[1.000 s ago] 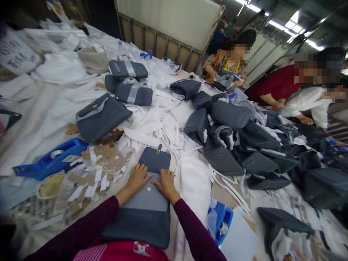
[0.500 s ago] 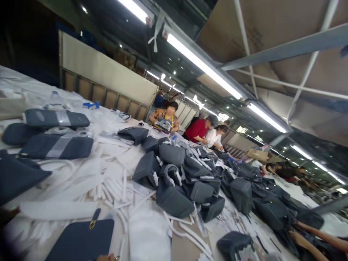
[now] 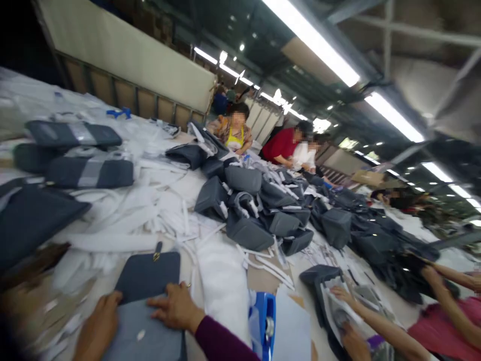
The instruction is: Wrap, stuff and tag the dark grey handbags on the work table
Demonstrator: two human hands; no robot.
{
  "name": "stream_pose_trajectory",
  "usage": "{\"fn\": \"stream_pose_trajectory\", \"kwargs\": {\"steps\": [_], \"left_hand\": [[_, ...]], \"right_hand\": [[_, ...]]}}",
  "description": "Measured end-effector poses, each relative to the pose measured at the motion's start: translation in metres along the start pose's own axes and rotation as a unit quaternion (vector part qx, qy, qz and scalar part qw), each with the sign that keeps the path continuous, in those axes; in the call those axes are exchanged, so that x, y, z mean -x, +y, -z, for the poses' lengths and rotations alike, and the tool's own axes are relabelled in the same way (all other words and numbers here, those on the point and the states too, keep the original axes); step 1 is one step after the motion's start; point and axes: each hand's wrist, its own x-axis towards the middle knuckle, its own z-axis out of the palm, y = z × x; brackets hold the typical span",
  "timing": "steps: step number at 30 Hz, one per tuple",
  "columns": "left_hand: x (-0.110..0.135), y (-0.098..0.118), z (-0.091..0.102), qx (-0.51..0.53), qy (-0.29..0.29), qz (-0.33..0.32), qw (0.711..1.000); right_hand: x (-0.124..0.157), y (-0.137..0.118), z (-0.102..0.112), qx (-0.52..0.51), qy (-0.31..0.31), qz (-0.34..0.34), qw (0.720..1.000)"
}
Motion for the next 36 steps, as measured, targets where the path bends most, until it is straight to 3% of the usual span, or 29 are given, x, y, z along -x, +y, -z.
{"fn": "stream_pose_trajectory", "kwargs": {"steps": [1, 2, 6, 9, 11, 18, 22, 29, 33, 36], "left_hand": [[0.013, -0.006, 0.003, -0.040, 0.018, 0.045, 0.998], [0.021, -0.008, 0.006, -0.055, 0.035, 0.049, 0.997], [0.026, -0.007, 0.006, 0.018, 0.066, -0.037, 0.997], [0.032, -0.005, 0.002, 0.123, -0.027, -0.175, 0.976], [0.041, -0.005, 0.001, 0.155, -0.086, -0.226, 0.958], [0.051, -0.012, -0.003, 0.156, -0.125, -0.240, 0.950], [0.048, -0.013, -0.002, 0.159, -0.132, -0.242, 0.948], [0.049, -0.013, -0.004, 0.155, -0.129, -0.248, 0.947], [0.050, -0.014, -0.004, 0.158, -0.125, -0.248, 0.947], [0.052, -0.012, -0.003, 0.161, -0.119, -0.246, 0.948]], "right_hand": [[0.001, -0.002, 0.005, -0.003, -0.026, -0.008, 1.000], [0.002, -0.003, 0.009, -0.021, -0.036, -0.008, 0.999], [0.002, 0.000, 0.008, -0.064, -0.069, 0.006, 0.995], [0.003, 0.000, 0.005, -0.050, -0.077, 0.013, 0.996], [0.004, -0.001, 0.005, -0.037, -0.081, 0.015, 0.996], [0.003, 0.009, 0.011, -0.043, -0.061, -0.022, 0.997], [-0.033, 0.024, 0.027, -0.013, -0.025, -0.072, 0.997], [-0.125, 0.023, 0.034, 0.001, -0.038, -0.147, 0.988], [-0.141, 0.022, 0.054, -0.009, -0.061, -0.166, 0.984], [-0.128, 0.013, 0.077, -0.033, -0.089, -0.124, 0.988]]}}
